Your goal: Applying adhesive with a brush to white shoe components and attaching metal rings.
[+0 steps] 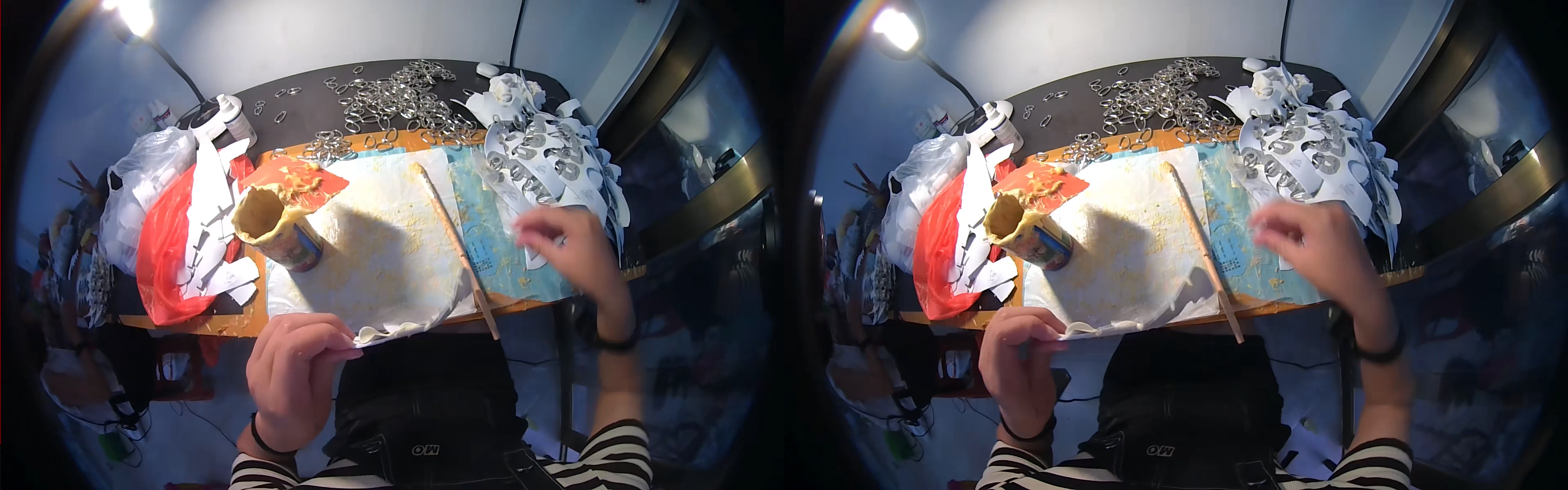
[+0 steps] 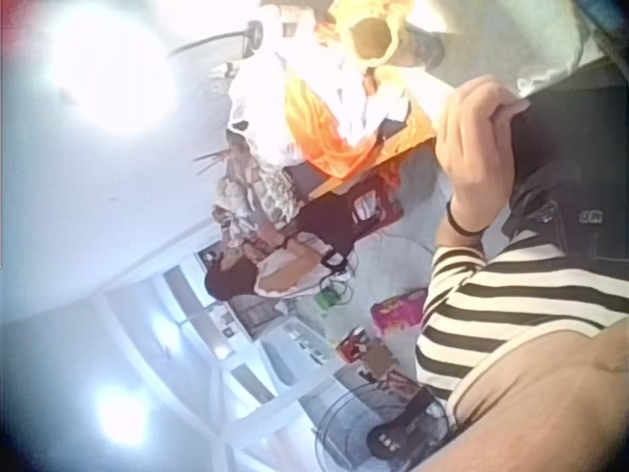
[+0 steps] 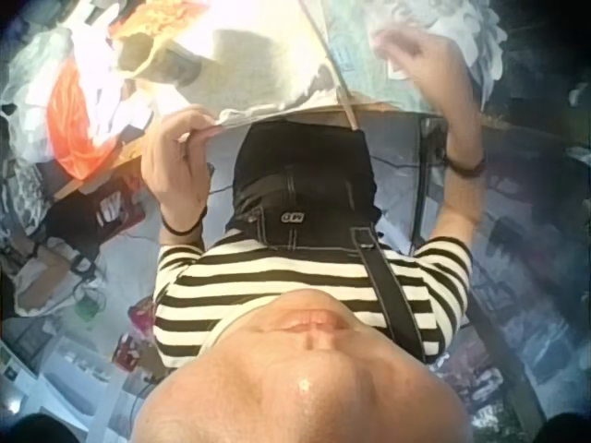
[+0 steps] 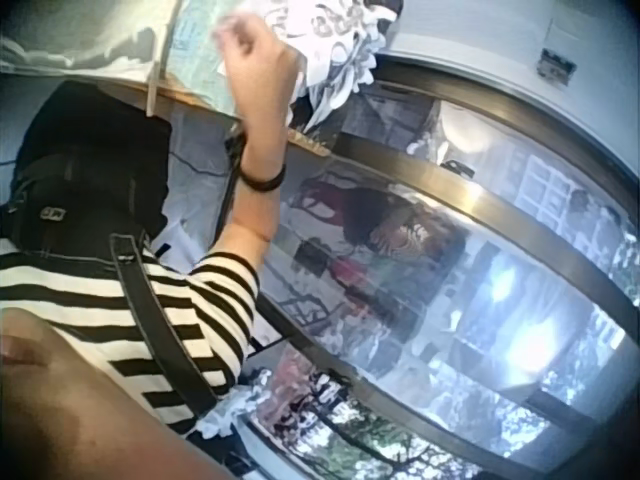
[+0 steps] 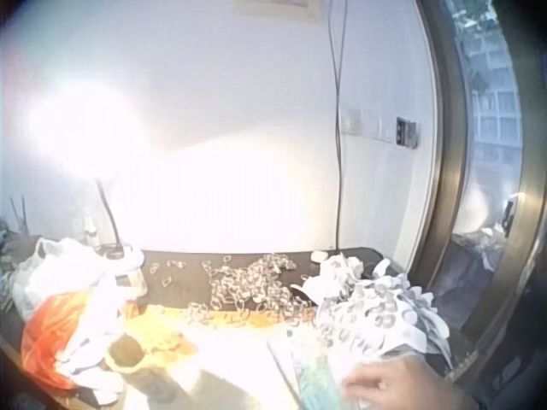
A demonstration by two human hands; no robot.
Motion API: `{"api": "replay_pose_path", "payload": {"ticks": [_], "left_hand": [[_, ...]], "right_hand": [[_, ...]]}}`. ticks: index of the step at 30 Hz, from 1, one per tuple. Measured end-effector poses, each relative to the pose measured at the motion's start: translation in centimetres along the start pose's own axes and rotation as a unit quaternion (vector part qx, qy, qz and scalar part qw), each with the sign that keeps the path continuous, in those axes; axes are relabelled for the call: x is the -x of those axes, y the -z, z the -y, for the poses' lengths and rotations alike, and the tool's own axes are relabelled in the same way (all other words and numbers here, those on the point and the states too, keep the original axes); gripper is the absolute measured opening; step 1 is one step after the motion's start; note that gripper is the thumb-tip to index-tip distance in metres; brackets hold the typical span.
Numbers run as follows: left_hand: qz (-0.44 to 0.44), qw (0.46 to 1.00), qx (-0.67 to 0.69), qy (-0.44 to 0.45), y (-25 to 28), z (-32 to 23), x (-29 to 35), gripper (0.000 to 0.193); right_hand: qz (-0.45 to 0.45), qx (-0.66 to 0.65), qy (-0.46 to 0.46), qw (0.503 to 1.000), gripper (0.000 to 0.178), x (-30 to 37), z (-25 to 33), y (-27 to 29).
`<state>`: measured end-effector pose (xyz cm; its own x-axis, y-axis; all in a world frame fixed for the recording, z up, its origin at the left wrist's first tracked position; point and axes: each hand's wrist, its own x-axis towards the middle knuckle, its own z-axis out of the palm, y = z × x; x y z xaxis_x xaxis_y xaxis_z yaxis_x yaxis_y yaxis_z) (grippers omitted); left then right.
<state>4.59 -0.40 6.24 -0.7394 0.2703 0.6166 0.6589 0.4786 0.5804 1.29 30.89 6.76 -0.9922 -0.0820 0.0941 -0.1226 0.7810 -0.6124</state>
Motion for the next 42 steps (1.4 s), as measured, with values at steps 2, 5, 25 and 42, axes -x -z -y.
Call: {"api": "replay_pose_path", "payload": {"ticks": [2,5,25,42], "left_hand": [[-0.016,1.0,0.001,-0.004,0.3,-0.6,-0.2,0.018],[-0.007,0.999,0.014,-0.046,1.0,-2.1,-1.3,0.017],[0.314,0.942,-0.083,-0.087,2.2,-5.8,-3.5,0.02],[0.145,0.932,0.264,0.202,-0.7,-0.1,-5.8,0.015]], "right_hand": [[-0.037,0.048,0.083,0.995,0.018,-4.4,0.2,0.2],[-0.048,0.117,0.165,0.978,0.017,-12.4,-2.0,-0.6],[-0.029,0.203,0.129,0.97,0.016,-18.2,-6.8,-5.5],[-0.069,0.102,0.247,0.961,0.019,-18.6,-8.2,-4.7]]}}
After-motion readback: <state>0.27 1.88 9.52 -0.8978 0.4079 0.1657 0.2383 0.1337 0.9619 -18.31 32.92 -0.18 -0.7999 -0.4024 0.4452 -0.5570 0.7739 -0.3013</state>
